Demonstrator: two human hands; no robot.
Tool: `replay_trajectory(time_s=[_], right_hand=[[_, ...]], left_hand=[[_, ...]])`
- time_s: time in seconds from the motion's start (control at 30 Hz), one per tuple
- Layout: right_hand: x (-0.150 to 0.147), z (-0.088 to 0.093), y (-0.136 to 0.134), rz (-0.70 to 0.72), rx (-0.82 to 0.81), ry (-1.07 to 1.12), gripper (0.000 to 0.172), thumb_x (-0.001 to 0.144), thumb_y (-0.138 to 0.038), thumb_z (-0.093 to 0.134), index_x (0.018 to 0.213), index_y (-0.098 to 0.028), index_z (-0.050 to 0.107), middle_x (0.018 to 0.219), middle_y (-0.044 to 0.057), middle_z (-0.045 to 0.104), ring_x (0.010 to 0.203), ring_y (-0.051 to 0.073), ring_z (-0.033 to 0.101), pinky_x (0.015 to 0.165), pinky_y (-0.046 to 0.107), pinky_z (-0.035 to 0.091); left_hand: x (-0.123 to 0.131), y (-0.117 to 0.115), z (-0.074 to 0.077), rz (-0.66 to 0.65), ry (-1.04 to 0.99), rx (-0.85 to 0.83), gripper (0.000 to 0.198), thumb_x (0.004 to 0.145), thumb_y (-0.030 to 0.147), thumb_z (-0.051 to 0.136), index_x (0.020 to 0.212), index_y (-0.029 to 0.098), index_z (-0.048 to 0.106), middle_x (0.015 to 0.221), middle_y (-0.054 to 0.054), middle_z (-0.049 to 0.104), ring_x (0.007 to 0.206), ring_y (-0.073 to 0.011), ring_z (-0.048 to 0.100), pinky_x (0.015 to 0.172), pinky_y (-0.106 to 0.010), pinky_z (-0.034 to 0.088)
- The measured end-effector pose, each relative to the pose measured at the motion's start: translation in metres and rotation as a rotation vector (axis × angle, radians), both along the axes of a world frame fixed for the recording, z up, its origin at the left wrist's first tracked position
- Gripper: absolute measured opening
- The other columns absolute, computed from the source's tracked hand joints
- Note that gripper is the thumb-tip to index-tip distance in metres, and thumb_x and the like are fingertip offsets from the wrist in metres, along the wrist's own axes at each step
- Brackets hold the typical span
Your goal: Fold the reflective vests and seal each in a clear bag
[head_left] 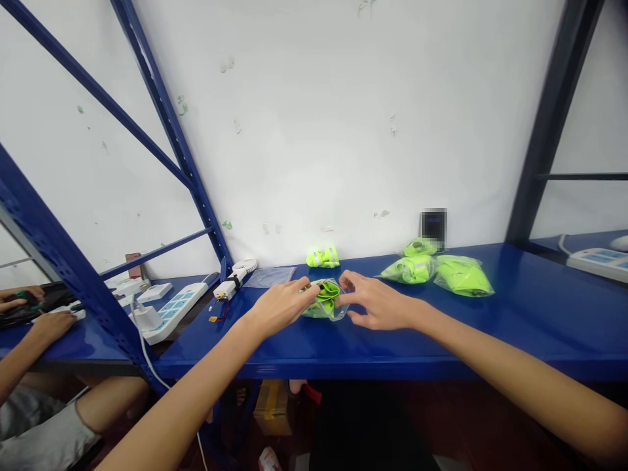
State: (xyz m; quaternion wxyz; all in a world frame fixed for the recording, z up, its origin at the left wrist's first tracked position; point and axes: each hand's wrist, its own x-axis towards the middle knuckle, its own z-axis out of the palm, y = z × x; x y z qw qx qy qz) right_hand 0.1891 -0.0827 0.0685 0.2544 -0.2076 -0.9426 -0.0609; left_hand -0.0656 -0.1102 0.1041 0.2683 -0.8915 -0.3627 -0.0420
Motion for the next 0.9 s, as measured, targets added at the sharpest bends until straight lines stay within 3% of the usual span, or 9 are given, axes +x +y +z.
replay_trajectory(time_s=[0.1,0.2,0.33,0.43,0.5,0.6,0.67,0.8,0.9], right_hand=[[0.007,-0.005,0.006,-0.02,0.053,-0.042,0.023,0.085,-0.021,0.058,0.104,-0.024,0.069,0.104,0.01,0.056,0.088,0.023,0.058,0.072,0.036,0.05],[0.011,-0.001,0.014,0.052,-0.016,-0.005,0.02,0.089,-0.02,0.053,0.099,-0.022,0.07,0.109,0.01,0.062,0.09,0.021,0.062,0.075,0.034,0.052],[0.013,0.009,0.014,0.126,-0.243,0.251,0.019,0.089,-0.029,0.056,0.097,-0.021,0.072,0.104,0.008,0.07,0.094,0.021,0.067,0.083,0.035,0.054],[0.014,0.015,0.011,0.048,-0.487,0.517,0.022,0.083,-0.038,0.063,0.092,-0.02,0.073,0.093,0.007,0.074,0.088,0.023,0.069,0.079,0.036,0.056],[0.015,0.016,0.011,-0.002,-0.592,0.605,0.025,0.08,-0.042,0.067,0.088,-0.019,0.073,0.088,0.007,0.074,0.083,0.023,0.07,0.075,0.035,0.057],[0.013,0.013,0.013,-0.026,-0.64,0.633,0.026,0.078,-0.044,0.068,0.084,-0.018,0.071,0.083,0.006,0.073,0.077,0.022,0.069,0.072,0.034,0.056],[0.008,0.009,0.014,-0.031,-0.655,0.662,0.026,0.079,-0.044,0.066,0.084,-0.018,0.068,0.083,0.006,0.072,0.076,0.021,0.068,0.07,0.034,0.055],[-0.003,0.002,0.015,-0.027,-0.649,0.798,0.024,0.08,-0.042,0.065,0.081,-0.018,0.063,0.087,0.006,0.071,0.079,0.021,0.068,0.072,0.033,0.056],[-0.007,0.003,0.012,-0.015,-0.555,0.807,0.018,0.082,-0.037,0.063,0.08,-0.019,0.062,0.091,0.007,0.069,0.083,0.02,0.066,0.072,0.032,0.056]], left_hand=[[-0.001,0.001,0.002,-0.007,-0.029,-0.024,0.02,0.097,0.029,0.036,0.108,0.022,0.051,0.091,-0.005,0.058,0.069,-0.017,0.059,0.058,-0.024,0.041],[-0.004,0.001,0.004,-0.006,-0.122,-0.082,0.019,0.097,0.031,0.036,0.107,0.022,0.05,0.09,-0.005,0.06,0.071,-0.0172,0.06,0.06,-0.025,0.041],[-0.012,0.0,0.004,0.009,-0.363,-0.205,0.015,0.096,0.034,0.04,0.105,0.022,0.044,0.09,-0.004,0.063,0.075,-0.0194,0.063,0.064,-0.027,0.043],[-0.017,0.0,0.003,0.0,-0.642,-0.313,0.015,0.094,0.036,0.044,0.101,0.023,0.041,0.079,-0.001,0.063,0.071,-0.0186,0.062,0.065,-0.029,0.044],[-0.018,-0.001,0.0,-0.018,-0.87,-0.404,0.021,0.091,0.038,0.05,0.103,0.023,0.042,0.087,-0.003,0.066,0.078,-0.0186,0.063,0.07,-0.03,0.046],[-0.011,0.0,-0.01,-0.039,-1.174,-0.655,0.047,0.082,0.041,0.065,0.121,0.025,0.043,0.122,-0.011,0.062,0.111,-0.0232,0.059,0.088,-0.036,0.048],[0.002,0.004,-0.021,-0.034,-1.326,-0.861,0.062,0.076,0.042,0.071,0.13,0.025,0.045,0.134,-0.013,0.055,0.124,-0.0273,0.051,0.097,-0.041,0.045],[0.034,0.017,-0.044,-0.151,-1.613,-1.07,0.055,0.072,0.044,0.074,0.12,0.019,0.062,0.123,-0.014,0.064,0.118,-0.0292,0.057,0.099,-0.043,0.045],[0.051,0.028,-0.052,-0.273,-1.779,-0.95,0.047,0.073,0.042,0.074,0.111,0.017,0.066,0.114,-0.011,0.068,0.109,-0.0256,0.063,0.095,-0.037,0.048]])
